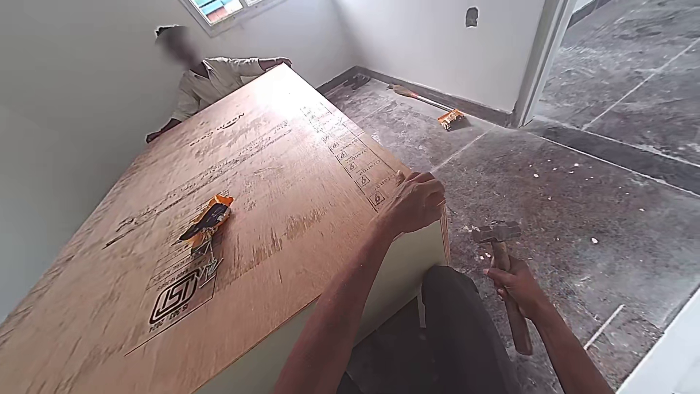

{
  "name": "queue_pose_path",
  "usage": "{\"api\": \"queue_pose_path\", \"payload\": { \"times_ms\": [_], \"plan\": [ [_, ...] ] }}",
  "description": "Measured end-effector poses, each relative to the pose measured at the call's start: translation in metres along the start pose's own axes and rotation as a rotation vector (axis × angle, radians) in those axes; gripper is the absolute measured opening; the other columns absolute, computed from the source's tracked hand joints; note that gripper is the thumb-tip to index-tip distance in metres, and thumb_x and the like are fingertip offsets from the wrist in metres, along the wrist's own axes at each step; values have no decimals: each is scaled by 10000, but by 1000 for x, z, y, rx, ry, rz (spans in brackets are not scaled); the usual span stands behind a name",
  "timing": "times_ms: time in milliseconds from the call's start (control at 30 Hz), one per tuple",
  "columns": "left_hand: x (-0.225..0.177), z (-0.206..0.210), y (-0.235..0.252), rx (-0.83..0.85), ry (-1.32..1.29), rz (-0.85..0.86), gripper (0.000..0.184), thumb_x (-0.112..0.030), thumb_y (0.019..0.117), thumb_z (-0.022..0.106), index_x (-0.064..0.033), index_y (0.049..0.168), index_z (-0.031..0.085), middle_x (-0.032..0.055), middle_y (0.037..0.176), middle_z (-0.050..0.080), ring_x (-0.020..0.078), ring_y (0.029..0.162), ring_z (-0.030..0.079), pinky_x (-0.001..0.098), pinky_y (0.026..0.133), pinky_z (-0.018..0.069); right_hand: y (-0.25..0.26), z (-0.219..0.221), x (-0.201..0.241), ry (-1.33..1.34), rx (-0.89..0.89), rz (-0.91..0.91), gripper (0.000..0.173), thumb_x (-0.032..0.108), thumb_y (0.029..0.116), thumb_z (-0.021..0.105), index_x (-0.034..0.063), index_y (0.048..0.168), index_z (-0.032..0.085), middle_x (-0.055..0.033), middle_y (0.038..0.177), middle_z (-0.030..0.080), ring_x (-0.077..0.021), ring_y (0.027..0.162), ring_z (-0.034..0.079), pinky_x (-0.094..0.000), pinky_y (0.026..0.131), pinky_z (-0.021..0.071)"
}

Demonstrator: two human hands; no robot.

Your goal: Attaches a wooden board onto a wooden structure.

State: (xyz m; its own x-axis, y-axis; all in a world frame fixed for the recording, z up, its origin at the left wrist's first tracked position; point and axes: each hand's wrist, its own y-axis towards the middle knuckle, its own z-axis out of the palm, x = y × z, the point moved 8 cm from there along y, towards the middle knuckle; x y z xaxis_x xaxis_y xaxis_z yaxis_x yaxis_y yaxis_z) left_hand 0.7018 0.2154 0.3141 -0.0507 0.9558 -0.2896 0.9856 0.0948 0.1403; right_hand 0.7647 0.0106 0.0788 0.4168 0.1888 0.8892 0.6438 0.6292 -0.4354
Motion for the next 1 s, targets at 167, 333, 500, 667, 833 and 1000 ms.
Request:
{"api": "queue_pose_path", "payload": {
  "times_ms": [167, 333, 500, 667, 833, 1000],
  "plan": [
    [5, -2, -68, 32, 107, -349, 680, -344, 1009, 620, -113, 1598, 370, 121, 1649, 363, 297, 1567, 243, 562, 1264, 175, 11, 1, 64, -95, 59, -209, 165, 36, 877, 671, 62, 968, 535, 13, 618, 519, -75, 412, 464, -223, 398, 435],
    [15, -15, -141, -118, 373, -460, 785, -621, 1011, 432, -22, 1516, 493, 172, 1547, 507, 359, 1455, 460, 566, 1204, 331, 30, 17, 154, -345, 151, -373, 158, 110, 965, 713, 41, 1011, 579, -36, 672, 545, -87, 474, 491, -221, 466, 455],
    [12, -14, -140, -145, 426, -436, 778, -598, 1018, 412, 5, 1501, 502, 201, 1513, 536, 390, 1425, 491, 574, 1179, 362, 37, 55, 175, -493, 153, -454, 317, 241, 945, 767, 32, 1105, 591, -83, 744, 559, -142, 518, 510, -302, 506, 479],
    [11, -14, -139, -142, 424, -429, 770, -587, 1026, 405, 12, 1501, 499, 201, 1525, 522, 388, 1435, 480, 584, 1187, 348, 35, 72, 169, -557, 179, -453, 173, 83, 940, 728, 4, 1033, 606, -95, 758, 578, -163, 547, 526, -348, 542, 486],
    [11, -15, -139, -149, 430, -427, 774, -597, 1018, 412, 4, 1495, 511, 197, 1513, 538, 392, 1422, 494, 585, 1178, 360, 37, 61, 171, -560, 144, -459, 173, 80, 941, 726, 3, 1043, 610, -99, 767, 581, -168, 562, 531, -356, 552, 483],
    [11, -14, -138, -155, 426, -416, 771, -598, 1024, 391, 5, 1489, 519, 197, 1505, 545, 397, 1419, 496, 603, 1169, 361, 38, -9, 205, -83, -205, -537, 137, 50, 948, 663, 77, 1004, 541, -12, 688, 518, -80, 441, 451, -246, 417, 440]
  ]
}}
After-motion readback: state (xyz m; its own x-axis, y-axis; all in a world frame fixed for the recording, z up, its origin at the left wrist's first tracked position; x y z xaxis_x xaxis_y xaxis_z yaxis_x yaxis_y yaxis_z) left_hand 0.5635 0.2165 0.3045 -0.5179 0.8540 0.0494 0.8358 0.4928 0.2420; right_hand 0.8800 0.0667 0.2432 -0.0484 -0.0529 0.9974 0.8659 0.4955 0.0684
